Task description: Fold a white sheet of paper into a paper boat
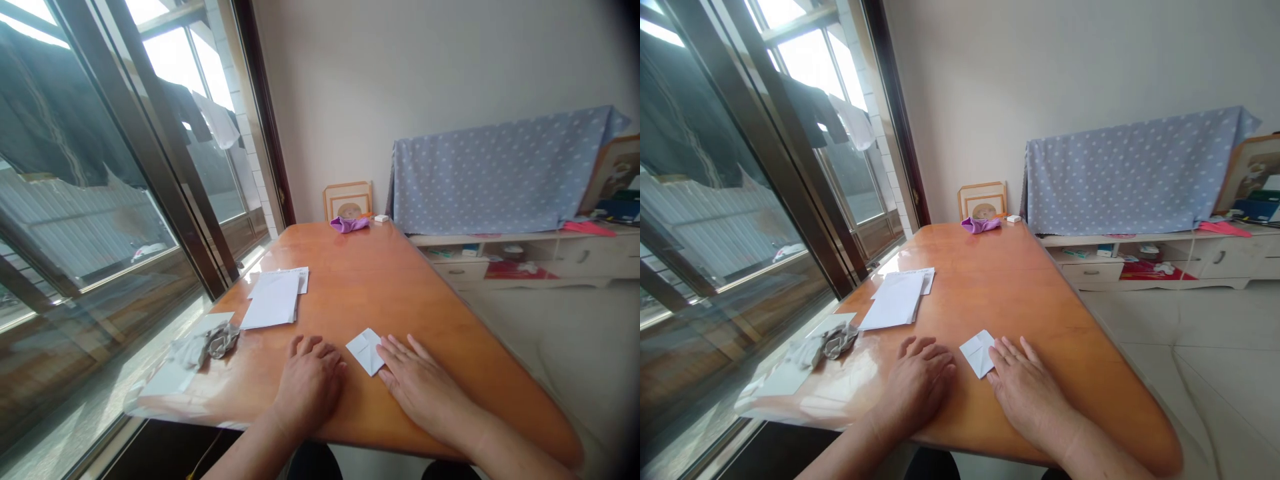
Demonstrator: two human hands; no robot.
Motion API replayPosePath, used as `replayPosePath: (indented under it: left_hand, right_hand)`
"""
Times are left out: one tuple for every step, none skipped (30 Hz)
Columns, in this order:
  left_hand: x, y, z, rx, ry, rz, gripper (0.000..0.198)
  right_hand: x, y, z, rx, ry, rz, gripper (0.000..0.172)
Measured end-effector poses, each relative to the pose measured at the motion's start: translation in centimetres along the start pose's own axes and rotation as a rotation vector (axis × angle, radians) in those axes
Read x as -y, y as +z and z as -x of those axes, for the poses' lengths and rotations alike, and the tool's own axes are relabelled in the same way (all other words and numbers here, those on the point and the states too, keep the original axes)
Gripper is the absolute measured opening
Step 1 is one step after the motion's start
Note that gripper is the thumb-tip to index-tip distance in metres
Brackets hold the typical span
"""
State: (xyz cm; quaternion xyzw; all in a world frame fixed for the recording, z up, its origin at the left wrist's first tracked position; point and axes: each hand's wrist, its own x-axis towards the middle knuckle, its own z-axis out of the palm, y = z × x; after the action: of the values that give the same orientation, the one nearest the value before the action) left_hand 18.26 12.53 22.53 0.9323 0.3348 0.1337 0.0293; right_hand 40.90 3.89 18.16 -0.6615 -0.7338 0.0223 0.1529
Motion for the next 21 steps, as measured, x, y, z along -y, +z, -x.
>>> replayPosePath:
  left_hand:
    - [0.0, 0.1, -0.1, -0.004, 0.011, 0.007, 0.027]
    - [-0.1, 0.3, -0.2, -0.008, 0.035, 0.017, 0.028]
    - [-0.2, 0.5, -0.3, -0.009, 0.064, 0.027, 0.032]
    - [-0.4, 0.7, -0.4, -0.006, 0.090, 0.036, 0.035]
    - [-0.5, 0.9, -0.6, 0.001, 0.106, 0.042, 0.037]
    - [-0.6, 0.9, -0.7, 0.012, 0.115, 0.046, 0.037]
    - [-0.7, 0.9, -0.8, 0.025, 0.118, 0.049, 0.035]
    - [-0.8, 0.8, -1.0, 0.037, 0.121, 0.048, 0.032]
    - [-0.8, 0.6, -1.2, 0.047, 0.127, 0.045, 0.030]
    - [-0.8, 0.4, -1.5, 0.057, 0.137, 0.038, 0.028]
    - [-0.8, 0.2, -1.8, 0.066, 0.148, 0.026, 0.026]
    - [-0.8, 0.1, -2.1, 0.071, 0.156, 0.010, 0.025]
    - [-0.9, 0.1, -2.4, 0.075, 0.160, -0.011, 0.024]
    - [-0.9, 0.2, -2.7, 0.074, 0.157, -0.034, 0.022]
    - [-0.9, 0.4, -3.1, 0.071, 0.150, -0.058, 0.021]
    - [-1.0, 0.6, -3.4, 0.068, 0.144, -0.079, 0.019]
    - [-1.0, 0.9, -3.7, 0.068, 0.140, -0.098, 0.019]
    - [-1.0, 1.2, -4.1, 0.071, 0.140, -0.113, 0.019]
    - [-1.0, 1.5, -4.4, 0.075, 0.142, -0.126, 0.019]
    - [-1.0, 1.8, -4.8, 0.078, 0.146, -0.137, 0.019]
    - [-1.0, 2.0, -5.1, 0.076, 0.148, -0.146, 0.020]
  right_hand:
    - [0.0, 0.1, 0.0, 0.000, 0.000, 0.002, 0.051]
    - [-0.1, 0.2, 0.1, -0.001, 0.000, 0.008, 0.051]
    - [-0.1, 0.3, 0.1, -0.003, 0.000, 0.017, 0.051]
    - [-0.1, 0.3, 0.1, -0.005, 0.000, 0.026, 0.051]
    - [-0.2, 0.4, 0.1, -0.007, -0.001, 0.035, 0.051]
    - [-0.2, 0.5, 0.2, -0.009, -0.001, 0.041, 0.051]
    - [-0.2, 0.5, 0.2, -0.012, -0.001, 0.046, 0.051]
    - [-0.3, 0.5, 0.2, -0.013, -0.002, 0.048, 0.051]
    - [-0.3, 0.5, 0.2, -0.014, -0.001, 0.050, 0.050]
    - [-0.3, 0.6, 0.2, -0.013, 0.000, 0.053, 0.050]
    - [-0.4, 0.6, 0.3, -0.011, 0.001, 0.056, 0.050]
    - [-0.4, 0.7, 0.3, -0.009, 0.003, 0.059, 0.050]
    - [-0.5, 0.7, 0.3, -0.008, 0.004, 0.061, 0.051]
    - [-0.5, 0.8, 0.3, -0.007, 0.004, 0.063, 0.051]
    - [-0.5, 0.9, 0.3, -0.007, 0.002, 0.064, 0.051]
    - [-0.6, 1.0, 0.3, -0.011, -0.001, 0.065, 0.051]
    - [-0.6, 1.0, 0.3, -0.016, -0.005, 0.065, 0.050]
    - [-0.6, 1.0, 0.3, -0.021, -0.008, 0.065, 0.050]
    - [-0.6, 1.0, 0.3, -0.025, -0.008, 0.066, 0.050]
    - [-0.5, 1.0, 0.3, -0.027, -0.004, 0.067, 0.050]
    - [-0.5, 0.9, 0.3, -0.024, 0.000, 0.068, 0.050]
